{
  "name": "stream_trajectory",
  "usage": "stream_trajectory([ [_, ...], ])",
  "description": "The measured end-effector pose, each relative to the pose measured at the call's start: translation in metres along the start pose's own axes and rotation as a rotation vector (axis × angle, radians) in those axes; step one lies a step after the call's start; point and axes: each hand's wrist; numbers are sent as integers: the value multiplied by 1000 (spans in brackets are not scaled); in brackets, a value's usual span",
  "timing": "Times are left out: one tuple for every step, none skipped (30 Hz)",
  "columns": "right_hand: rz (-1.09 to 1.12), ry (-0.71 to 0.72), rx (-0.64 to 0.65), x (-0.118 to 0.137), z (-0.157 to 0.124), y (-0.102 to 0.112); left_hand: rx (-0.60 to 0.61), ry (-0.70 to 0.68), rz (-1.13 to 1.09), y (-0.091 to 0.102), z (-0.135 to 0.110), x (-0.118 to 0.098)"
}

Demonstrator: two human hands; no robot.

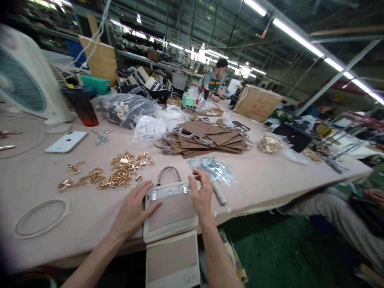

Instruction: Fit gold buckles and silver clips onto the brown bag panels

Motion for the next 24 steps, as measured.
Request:
stream_trajectory([
  [-9,-36,-114,-6,5,20,-12,-18,7,2,1,-2],
  [-25,-73,-209,-13,10,41,-32,-41,13,5,3,-5],
  [-49,-110,-278,-22,13,60,-54,-72,16,7,4,-10],
  [-81,-148,-313,-31,15,77,-68,-111,16,9,5,-17],
  [-115,-183,-331,-40,16,92,-63,-158,13,9,6,-25],
  [-150,-216,-319,-50,16,102,-37,-207,8,7,8,-35],
  [-187,-236,-284,-60,15,110,9,-252,1,4,10,-44],
  [-225,-246,-232,-68,13,114,63,-286,-6,-2,13,-54],
  [-265,-245,-165,-76,10,116,111,-306,-10,-8,16,-63],
  [-308,-233,-92,-82,7,116,144,-310,-9,-15,19,-71],
  [-351,-210,-20,-87,3,116,163,-303,-6,-21,22,-78],
  [-393,-180,40,-92,0,115,171,-289,-2,-27,25,-83],
  [-429,-150,83,-95,-3,114,175,-274,2,-32,27,-86],
  [-452,-127,103,-98,-5,113,177,-261,3,-35,28,-88],
  [-455,-119,102,-99,-6,113,181,-250,4,-37,29,-89],
  [-430,-131,82,-100,-5,111,188,-245,5,-38,29,-89],
  [-370,-163,52,-99,-4,109,197,-245,9,-39,29,-88],
  [-269,-207,16,-96,-1,105,206,-246,17,-38,29,-87],
  [-129,-254,-16,-92,2,100,217,-252,28,-38,29,-87],
  [36,-298,-33,-87,5,92,230,-259,44,-37,29,-86],
  [206,-332,-36,-81,9,83,243,-264,63,-37,29,-86],
  [360,-354,-24,-73,12,73,255,-269,81,-37,30,-86],
  [480,-366,-2,-66,15,62,263,-269,96,-37,30,-85],
  [559,-370,21,-59,17,51,268,-266,104,-38,30,-85],
])
Point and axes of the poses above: each hand's wrist, its own z-axis towards the middle knuckle, its own y-axis out of the back of the hand, x = y × z, and after that the axes turned 5 degrees about z, right-handed
